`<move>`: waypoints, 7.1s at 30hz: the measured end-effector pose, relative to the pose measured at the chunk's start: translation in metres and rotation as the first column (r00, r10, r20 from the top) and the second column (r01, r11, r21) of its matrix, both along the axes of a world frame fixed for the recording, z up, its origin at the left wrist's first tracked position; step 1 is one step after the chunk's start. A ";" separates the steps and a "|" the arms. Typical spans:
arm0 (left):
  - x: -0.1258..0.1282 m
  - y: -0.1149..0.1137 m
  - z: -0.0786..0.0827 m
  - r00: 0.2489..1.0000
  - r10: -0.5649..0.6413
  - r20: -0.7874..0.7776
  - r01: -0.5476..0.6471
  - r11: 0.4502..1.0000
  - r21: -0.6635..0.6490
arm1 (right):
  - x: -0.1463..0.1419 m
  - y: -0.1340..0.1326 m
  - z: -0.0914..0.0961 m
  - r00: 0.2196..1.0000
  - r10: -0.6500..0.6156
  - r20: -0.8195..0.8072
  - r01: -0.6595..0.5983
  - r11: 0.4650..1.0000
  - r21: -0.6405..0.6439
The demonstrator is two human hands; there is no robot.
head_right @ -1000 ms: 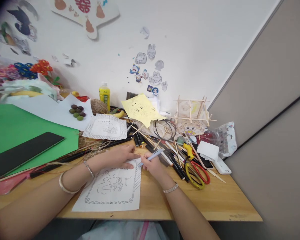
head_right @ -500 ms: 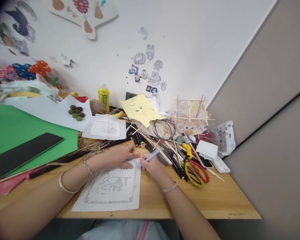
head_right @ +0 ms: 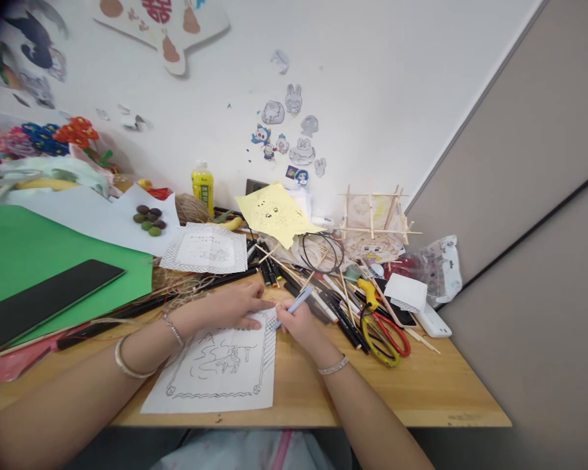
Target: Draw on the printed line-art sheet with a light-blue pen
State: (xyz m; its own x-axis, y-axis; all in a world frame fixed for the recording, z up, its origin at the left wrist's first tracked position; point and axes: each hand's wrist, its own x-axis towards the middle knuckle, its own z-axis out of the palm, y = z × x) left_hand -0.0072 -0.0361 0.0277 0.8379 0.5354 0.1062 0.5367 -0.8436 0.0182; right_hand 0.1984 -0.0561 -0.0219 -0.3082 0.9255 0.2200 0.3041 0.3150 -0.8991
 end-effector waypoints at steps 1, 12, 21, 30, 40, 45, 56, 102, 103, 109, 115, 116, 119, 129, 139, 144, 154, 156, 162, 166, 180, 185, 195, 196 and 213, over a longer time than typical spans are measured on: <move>0.000 0.000 0.000 1.000 0.002 -0.002 -0.002 1.000 0.001 | 0.000 0.000 0.000 1.000 0.001 -0.006 -0.001 1.000 -0.001; -0.001 -0.001 0.002 0.998 0.051 -0.022 -0.051 0.999 0.017 | 0.000 -0.002 0.006 0.992 -0.058 -0.113 0.053 0.997 -0.050; 0.003 -0.007 -0.003 0.994 0.112 -0.004 -0.111 0.991 0.070 | -0.004 0.000 0.006 0.998 -0.018 -0.068 0.019 1.000 0.015; 0.007 -0.011 -0.003 0.993 0.117 -0.019 -0.115 0.990 0.084 | -0.005 -0.002 0.007 0.998 0.061 0.007 -0.061 0.997 0.042; 0.006 -0.009 -0.005 0.991 0.128 -0.044 -0.124 0.988 0.089 | -0.004 0.001 0.004 0.999 0.052 0.016 -0.052 0.998 0.031; 0.007 -0.010 -0.004 0.991 0.132 -0.033 -0.129 0.988 0.081 | -0.005 -0.002 0.007 0.999 0.051 0.013 -0.052 0.998 0.039; 0.005 -0.007 -0.008 0.993 0.117 -0.012 -0.115 0.989 0.096 | -0.003 0.001 0.004 0.999 0.037 0.005 -0.037 0.999 0.034; 0.006 -0.010 -0.003 0.994 0.113 -0.009 -0.112 0.989 0.098 | -0.002 -0.003 0.007 0.997 0.081 0.020 -0.080 0.996 -0.028; 0.006 -0.011 -0.003 0.993 0.116 -0.019 -0.114 0.988 0.101 | -0.002 -0.003 0.007 0.997 0.078 0.018 -0.078 0.996 -0.032; 0.006 -0.011 -0.002 0.993 0.118 -0.029 -0.114 0.987 0.109 | -0.003 -0.004 0.010 0.997 0.081 0.015 -0.081 0.996 -0.032; 0.007 -0.011 -0.001 0.991 0.126 -0.042 -0.121 0.988 0.097 | -0.002 -0.003 0.009 0.998 0.058 -0.005 -0.058 0.996 -0.071; 0.007 -0.011 -0.001 0.991 0.127 -0.042 -0.122 0.988 0.100 | -0.002 -0.003 0.009 0.998 0.065 -0.002 -0.065 0.995 -0.072; 0.007 -0.011 -0.002 0.991 0.127 -0.047 -0.121 0.986 0.119 | 0.000 -0.002 0.007 0.997 0.076 -0.008 -0.077 0.993 -0.093; 0.005 -0.011 -0.001 0.988 0.135 -0.076 -0.123 0.981 0.147 | -0.003 -0.008 0.009 0.997 0.078 -0.002 -0.078 0.996 -0.053; 0.006 -0.013 0.003 0.989 0.125 -0.077 -0.112 0.981 0.157 | -0.003 -0.008 0.006 0.994 0.103 0.041 -0.103 0.995 -0.018; 0.005 -0.011 0.000 0.991 0.126 -0.050 -0.117 0.983 0.144 | -0.002 -0.008 0.007 0.993 0.106 0.047 -0.106 0.994 -0.009; 0.004 -0.008 -0.006 0.995 0.096 0.013 -0.097 0.985 0.140 | -0.002 -0.008 0.008 0.995 0.092 0.045 -0.091 0.996 -0.017; 0.004 -0.008 -0.006 0.995 0.092 0.028 -0.095 0.985 0.143 | -0.001 -0.007 0.007 0.996 0.078 0.050 -0.076 0.997 -0.030; 0.004 -0.009 -0.004 0.993 0.114 -0.024 -0.110 0.983 0.145 | -0.002 -0.008 0.009 0.997 0.065 0.031 -0.064 0.997 -0.046; 0.004 -0.009 -0.004 0.992 0.121 -0.040 -0.114 0.983 0.143 | -0.002 -0.010 0.012 0.996 0.092 0.021 -0.090 0.992 -0.086; 0.001 -0.009 -0.004 0.991 0.130 0.017 -0.131 0.977 0.166 | 0.000 -0.005 0.003 0.994 -0.022 -0.106 0.016 0.998 -0.065; 0.001 -0.008 -0.006 0.993 0.118 0.023 -0.121 0.977 0.175 | -0.003 -0.009 0.004 0.999 0.045 -0.018 -0.045 0.999 -0.016; 0.003 -0.010 -0.005 0.992 0.125 0.017 -0.126 0.980 0.151 | -0.006 -0.013 0.012 0.990 0.122 0.069 -0.123 0.992 0.000; 0.003 -0.010 -0.004 0.992 0.125 0.016 -0.126 0.981 0.149 | -0.006 -0.013 0.011 0.990 0.123 0.064 -0.123 0.992 -0.003; 0.003 -0.007 -0.008 0.991 0.133 -0.026 -0.125 0.973 0.194 | -0.003 -0.010 0.006 0.993 0.101 0.056 -0.099 0.994 -0.036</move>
